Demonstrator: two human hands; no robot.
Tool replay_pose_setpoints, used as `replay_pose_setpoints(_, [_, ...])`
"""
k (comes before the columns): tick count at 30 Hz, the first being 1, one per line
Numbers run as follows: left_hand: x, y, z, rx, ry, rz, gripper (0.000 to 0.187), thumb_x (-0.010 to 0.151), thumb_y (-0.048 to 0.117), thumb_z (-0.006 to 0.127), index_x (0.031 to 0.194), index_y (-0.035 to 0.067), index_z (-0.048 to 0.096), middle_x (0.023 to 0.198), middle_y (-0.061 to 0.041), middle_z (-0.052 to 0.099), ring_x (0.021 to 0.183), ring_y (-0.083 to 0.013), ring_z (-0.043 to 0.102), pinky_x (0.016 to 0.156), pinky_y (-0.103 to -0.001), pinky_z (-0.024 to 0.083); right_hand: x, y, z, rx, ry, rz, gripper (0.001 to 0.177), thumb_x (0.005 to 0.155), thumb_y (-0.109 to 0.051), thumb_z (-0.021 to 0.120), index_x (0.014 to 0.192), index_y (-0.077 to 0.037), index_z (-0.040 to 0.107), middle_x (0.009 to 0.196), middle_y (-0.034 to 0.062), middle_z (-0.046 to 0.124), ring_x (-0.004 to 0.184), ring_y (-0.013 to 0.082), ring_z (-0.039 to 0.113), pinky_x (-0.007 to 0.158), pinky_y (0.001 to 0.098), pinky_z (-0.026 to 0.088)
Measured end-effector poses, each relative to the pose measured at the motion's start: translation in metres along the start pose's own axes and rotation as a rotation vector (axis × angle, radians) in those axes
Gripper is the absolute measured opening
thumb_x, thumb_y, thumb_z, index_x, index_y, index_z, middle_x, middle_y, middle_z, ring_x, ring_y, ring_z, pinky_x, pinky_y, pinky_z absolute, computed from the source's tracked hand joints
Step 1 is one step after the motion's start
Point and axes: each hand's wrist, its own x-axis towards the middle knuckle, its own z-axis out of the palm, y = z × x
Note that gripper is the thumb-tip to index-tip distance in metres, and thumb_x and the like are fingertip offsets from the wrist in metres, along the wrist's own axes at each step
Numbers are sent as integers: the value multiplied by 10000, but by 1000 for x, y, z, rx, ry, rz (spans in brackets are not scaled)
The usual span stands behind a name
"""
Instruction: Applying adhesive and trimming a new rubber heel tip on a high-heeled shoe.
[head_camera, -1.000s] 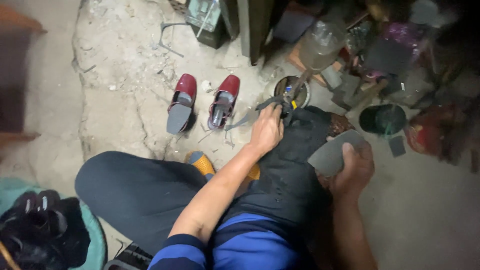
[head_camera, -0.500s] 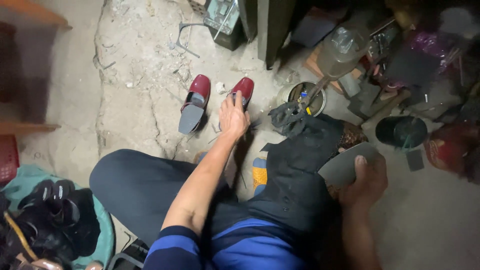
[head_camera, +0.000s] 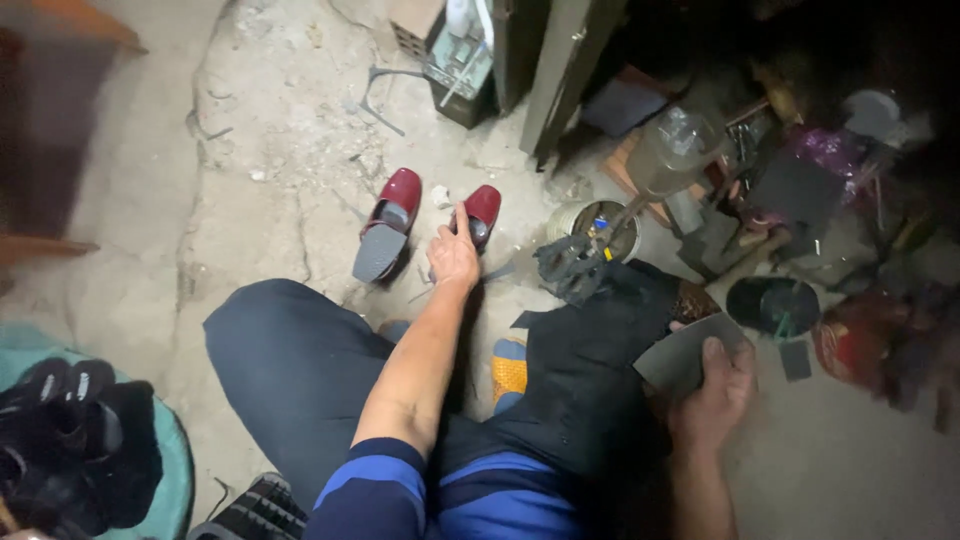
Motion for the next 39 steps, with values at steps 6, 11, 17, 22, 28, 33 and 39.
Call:
replay_pose_setpoints(6, [-24, -4, -114, -627, -307, -210, 1048, 762, 294, 746, 1618, 233, 146, 1203, -225, 633, 1074, -436, 644, 928, -491, 492, -3, -13, 6, -479, -89, -550, 261, 1080, -117, 540, 1227, 84, 621, 1139, 284, 647, 1013, 415, 689, 823, 486, 584])
replay_pose_setpoints(11, [-74, 5, -216, -1223, -374, -336, 855, 749, 193, 681, 1557, 165, 402, 1351, -127, 640, 1025, -245, 676, 814, -336, 538, -24, -19, 28, 11, -44, -60, 187, 1070, -161, 556, 1133, 5, 616, 1093, 199, 733, 927, 264, 727, 802, 391, 645])
replay_pose_setpoints(17, [-188, -17, -309, -1384, -284, 112, 680, 604, 155, 796, 1275, 84, 711, 921, -119, 613, 866, -243, 590, 732, -368, 527, -34, -17, 38, 205, -60, -105, 135, 1070, -137, 626, 1124, -53, 536, 1105, 178, 720, 1031, 190, 713, 911, 366, 604])
replay_pose_setpoints(22, [-247, -53, -311, -1290, -477, 336, 788, 677, 101, 794, 1442, 95, 605, 1313, -236, 660, 1219, -328, 603, 1037, -437, 505, -80, -45, 70, 52, -410, -23, 324, 1064, -131, 566, 1385, -143, 608, 1098, 114, 747, 990, 181, 710, 829, 397, 628])
replay_pose_setpoints(28, [-264, -82, -280, -1303, -438, 243, 803, 669, 82, 792, 1449, 160, 620, 1294, -174, 671, 1206, -270, 623, 1044, -369, 536, -115, -77, 83, -208, -800, -138, 546, 930, -235, 715, 1442, -80, 606, 1245, 207, 744, 1150, 249, 684, 944, 485, 583])
replay_pose_setpoints(33, [-267, -100, -280, -1589, -519, 406, 776, 632, 13, 754, 1397, 44, 626, 1206, -124, 668, 1079, -181, 616, 973, -335, 538, -134, -61, 73, -108, -770, -116, 760, 744, -54, 876, 1440, -7, 574, 1331, 243, 671, 1037, 217, 670, 932, 460, 608])
replay_pose_setpoints(39, [-266, -110, -229, -1659, -616, 400, 825, 666, 28, 755, 1464, 40, 549, 1063, -85, 635, 927, -125, 627, 812, -254, 537, -148, -54, 85, 8, -750, -286, 645, 774, -90, 869, 1329, 30, 563, 1424, 242, 619, 1280, 287, 611, 1062, 448, 517])
